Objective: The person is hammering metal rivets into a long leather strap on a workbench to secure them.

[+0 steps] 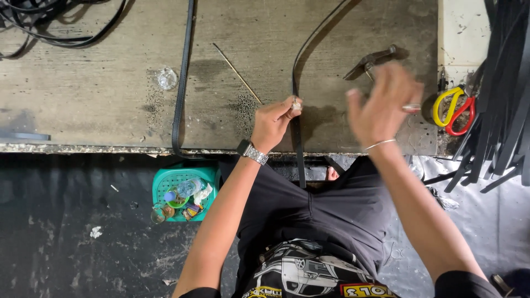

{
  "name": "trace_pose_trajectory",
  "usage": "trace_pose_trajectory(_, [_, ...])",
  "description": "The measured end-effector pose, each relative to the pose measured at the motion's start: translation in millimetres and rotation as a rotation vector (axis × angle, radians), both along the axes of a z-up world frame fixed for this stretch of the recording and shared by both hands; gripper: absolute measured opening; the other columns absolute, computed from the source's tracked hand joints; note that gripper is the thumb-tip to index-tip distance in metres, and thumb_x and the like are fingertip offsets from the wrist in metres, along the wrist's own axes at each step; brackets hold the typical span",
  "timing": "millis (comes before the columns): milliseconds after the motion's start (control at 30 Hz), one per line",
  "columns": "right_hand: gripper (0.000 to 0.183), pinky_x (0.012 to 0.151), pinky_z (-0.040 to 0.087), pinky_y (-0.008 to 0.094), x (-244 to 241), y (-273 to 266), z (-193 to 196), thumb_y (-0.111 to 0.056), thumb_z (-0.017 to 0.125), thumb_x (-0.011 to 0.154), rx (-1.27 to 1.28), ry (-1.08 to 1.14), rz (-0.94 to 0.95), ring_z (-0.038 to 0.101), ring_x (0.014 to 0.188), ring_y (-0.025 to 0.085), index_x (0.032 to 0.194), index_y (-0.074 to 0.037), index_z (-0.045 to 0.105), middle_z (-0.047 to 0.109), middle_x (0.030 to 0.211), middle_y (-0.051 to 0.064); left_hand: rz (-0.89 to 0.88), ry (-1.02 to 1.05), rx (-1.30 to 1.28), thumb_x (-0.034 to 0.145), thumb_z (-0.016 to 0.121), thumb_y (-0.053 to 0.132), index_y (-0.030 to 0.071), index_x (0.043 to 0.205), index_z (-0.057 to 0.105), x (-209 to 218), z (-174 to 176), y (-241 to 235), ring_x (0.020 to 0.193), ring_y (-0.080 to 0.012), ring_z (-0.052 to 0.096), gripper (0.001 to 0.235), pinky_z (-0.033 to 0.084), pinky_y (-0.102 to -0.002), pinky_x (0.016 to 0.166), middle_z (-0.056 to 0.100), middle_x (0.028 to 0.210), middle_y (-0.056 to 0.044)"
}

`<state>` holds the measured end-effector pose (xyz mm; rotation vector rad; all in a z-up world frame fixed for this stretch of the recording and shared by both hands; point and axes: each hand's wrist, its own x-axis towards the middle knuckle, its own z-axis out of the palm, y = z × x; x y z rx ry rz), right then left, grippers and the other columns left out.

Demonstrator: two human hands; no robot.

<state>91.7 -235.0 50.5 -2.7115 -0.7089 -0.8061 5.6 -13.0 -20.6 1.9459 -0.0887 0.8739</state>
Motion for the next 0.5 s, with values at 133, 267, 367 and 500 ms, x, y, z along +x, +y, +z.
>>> trace_pose_trajectory(133, [0.049,0.110,0.021,0.067,27,-48,-45,-0.053,0.072,0.105,-0.212,0.223,-0.266,0.047,0.128,0.039,0.115,-0.005,0.073,0.055,0.135,0.020,-0.178,0.039,0.151,0.099,0.071,0.000,0.008,0.132,0.065,-5,-12,16,0.093,-0.0182,0.080,0.034,0.070,-0.031,0.086,0.079,0.110,-0.006])
trace_pose_trajectory(267, [0.041,0.075,0.051,0.049,37,-58,-56,-0.056,0.064,0.109,-0.310,0.182,-0.262,0.071,0.082,0.032,0.110,-0.015,0.065,0.071,0.088,0.009,-0.121,-0.003,0.094,0.094,0.076,0.004,0.008,0.123,0.071,-2,-10,7,0.086,-0.0267,0.077,0.030,0.065,-0.033,0.075,0.077,0.097,-0.010])
trace_pose_trajectory(367, [0.051,0.072,0.053,0.052,19,-45,-18,-0.061,0.056,0.111,-0.008,0.452,-0.090,0.075,0.082,0.041,0.116,-0.012,0.069,0.074,0.083,0.016,-0.035,-0.052,0.074,0.089,0.083,0.012,0.009,0.113,0.078,0,-15,4,0.076,-0.0339,0.074,0.025,0.060,-0.035,0.063,0.076,0.082,-0.012])
trace_pose_trajectory(500, [0.047,0.054,0.050,0.036,-38,-17,22,-0.058,0.056,0.107,0.253,0.400,0.241,0.065,0.057,0.038,0.094,-0.014,0.059,0.057,0.057,0.012,-0.039,-0.010,0.098,0.090,0.082,0.014,0.009,0.116,0.077,-2,-14,5,0.074,-0.0344,0.073,0.027,0.059,-0.036,0.061,0.074,0.078,-0.012])
